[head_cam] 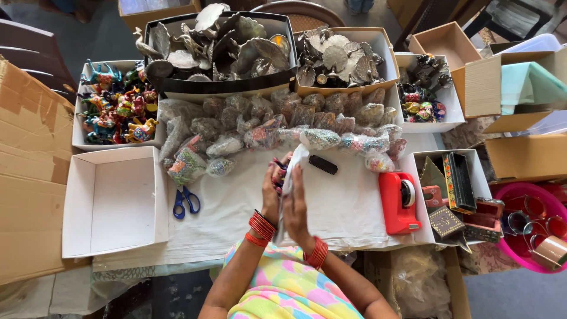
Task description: The person cleans a small animal ornament with a white cloth and then prepares bubble wrap to pack it.
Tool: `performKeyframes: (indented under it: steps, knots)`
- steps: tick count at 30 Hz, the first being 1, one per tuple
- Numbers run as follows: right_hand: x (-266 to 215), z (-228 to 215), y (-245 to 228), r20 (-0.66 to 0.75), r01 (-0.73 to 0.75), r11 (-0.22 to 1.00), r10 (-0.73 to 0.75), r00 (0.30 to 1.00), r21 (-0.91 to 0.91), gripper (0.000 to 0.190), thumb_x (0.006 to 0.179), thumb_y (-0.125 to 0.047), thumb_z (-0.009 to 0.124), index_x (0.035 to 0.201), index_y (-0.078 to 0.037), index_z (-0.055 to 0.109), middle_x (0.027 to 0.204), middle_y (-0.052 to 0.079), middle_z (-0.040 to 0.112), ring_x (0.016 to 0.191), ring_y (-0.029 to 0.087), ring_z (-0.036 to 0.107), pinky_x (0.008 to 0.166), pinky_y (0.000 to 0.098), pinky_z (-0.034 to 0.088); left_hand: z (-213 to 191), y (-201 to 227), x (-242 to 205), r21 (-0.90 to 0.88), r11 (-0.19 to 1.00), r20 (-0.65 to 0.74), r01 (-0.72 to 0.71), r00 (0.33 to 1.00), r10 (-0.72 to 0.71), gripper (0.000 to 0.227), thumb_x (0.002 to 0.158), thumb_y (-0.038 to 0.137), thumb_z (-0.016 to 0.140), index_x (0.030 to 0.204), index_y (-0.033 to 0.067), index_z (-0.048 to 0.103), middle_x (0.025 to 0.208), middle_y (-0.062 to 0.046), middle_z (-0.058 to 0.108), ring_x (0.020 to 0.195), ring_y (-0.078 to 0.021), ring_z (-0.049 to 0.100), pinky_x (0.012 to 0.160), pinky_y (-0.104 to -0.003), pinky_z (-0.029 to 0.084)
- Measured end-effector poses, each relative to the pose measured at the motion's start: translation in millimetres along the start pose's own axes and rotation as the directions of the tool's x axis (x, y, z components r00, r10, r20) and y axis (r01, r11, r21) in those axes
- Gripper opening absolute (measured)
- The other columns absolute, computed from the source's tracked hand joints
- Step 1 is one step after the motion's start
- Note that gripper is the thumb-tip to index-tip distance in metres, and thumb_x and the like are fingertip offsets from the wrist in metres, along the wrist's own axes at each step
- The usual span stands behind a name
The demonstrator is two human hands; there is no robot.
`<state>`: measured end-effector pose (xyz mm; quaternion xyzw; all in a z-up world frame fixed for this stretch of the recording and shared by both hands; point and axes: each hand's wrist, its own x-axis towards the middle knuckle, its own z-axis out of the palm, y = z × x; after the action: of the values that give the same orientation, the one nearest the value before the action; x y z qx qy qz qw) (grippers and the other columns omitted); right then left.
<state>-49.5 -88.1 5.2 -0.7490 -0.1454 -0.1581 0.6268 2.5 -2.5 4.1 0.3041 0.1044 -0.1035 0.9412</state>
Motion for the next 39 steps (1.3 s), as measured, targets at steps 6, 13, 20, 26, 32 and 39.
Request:
performKeyframes:
  steps: [6,13,20,26,32,39]
  knots:
    - [13,-1,17,-0.040,0.007,0.999,-0.006,0.999,0.038,0.065,0.115,-0.042,0.024,0.166,-0.003,0.014,0.175,0.017,0.010,0.163,0.033,0.007,0.133,0.0428,0.009,-47,-46,15,0.033,0.999,-0.025,0.019,1.000,-0.018,0.062,0.112,0.046,0.039,0.154,0.0008,0.046,0.138,-0.007,0.056,0.124,-0.0176,0.052,0.109,-0.031,0.042]
    - [44,-19,37,-0.084,-0.230,0.964,0.242,0.967,0.134,0.064,0.112,-0.042,0.029,0.162,-0.002,0.029,0.174,0.017,0.022,0.159,0.032,0.027,0.127,0.0401,0.024,17,-8,-14,0.053,0.994,0.141,0.095,0.985,-0.101,0.063,0.107,0.046,0.036,0.155,0.0071,0.044,0.152,-0.003,0.053,0.135,-0.0134,0.050,0.113,-0.028,0.038]
    - [-2,1,0,0.061,-0.243,0.943,0.235,0.970,0.227,0.065,0.112,-0.032,0.034,0.165,-0.005,0.010,0.171,0.020,0.019,0.154,0.029,0.026,0.123,0.0380,0.023,-1,-10,5,0.070,0.995,0.025,-0.068,0.997,0.067,0.065,0.108,0.047,0.033,0.156,0.0038,0.045,0.152,-0.009,0.052,0.134,-0.0179,0.052,0.114,-0.031,0.039]
    - [48,-24,27,-0.034,-0.118,0.967,0.129,0.991,0.227,0.055,0.113,-0.025,0.035,0.163,-0.002,0.029,0.171,0.018,0.028,0.157,0.026,0.029,0.128,0.0366,0.023,28,6,-11,-0.008,1.000,0.120,0.024,0.993,-0.023,0.063,0.104,0.046,0.035,0.155,0.0091,0.042,0.148,-0.003,0.055,0.127,-0.0140,0.057,0.108,-0.028,0.044]
    - [79,-31,2,-0.053,-0.358,0.867,0.399,0.915,0.348,0.052,0.111,-0.015,0.039,0.163,-0.006,0.037,0.152,0.031,0.041,0.143,0.044,0.029,0.120,0.0447,0.033,-34,-46,16,-0.276,0.954,0.410,0.119,0.912,0.005,0.057,0.124,0.038,0.037,0.163,-0.0024,0.047,0.117,-0.002,0.064,0.088,-0.0067,0.061,0.072,-0.020,0.050]
    - [-8,-3,-8,0.066,-0.085,0.996,0.083,0.994,0.031,0.050,0.110,-0.005,0.037,0.161,-0.003,0.036,0.171,0.018,0.026,0.158,0.033,0.024,0.125,0.0397,0.023,16,11,3,-0.129,0.987,-0.165,0.094,0.980,-0.115,0.058,0.104,0.048,0.038,0.143,0.0091,0.054,0.102,0.000,0.072,0.083,-0.0101,0.069,0.072,-0.025,0.056]
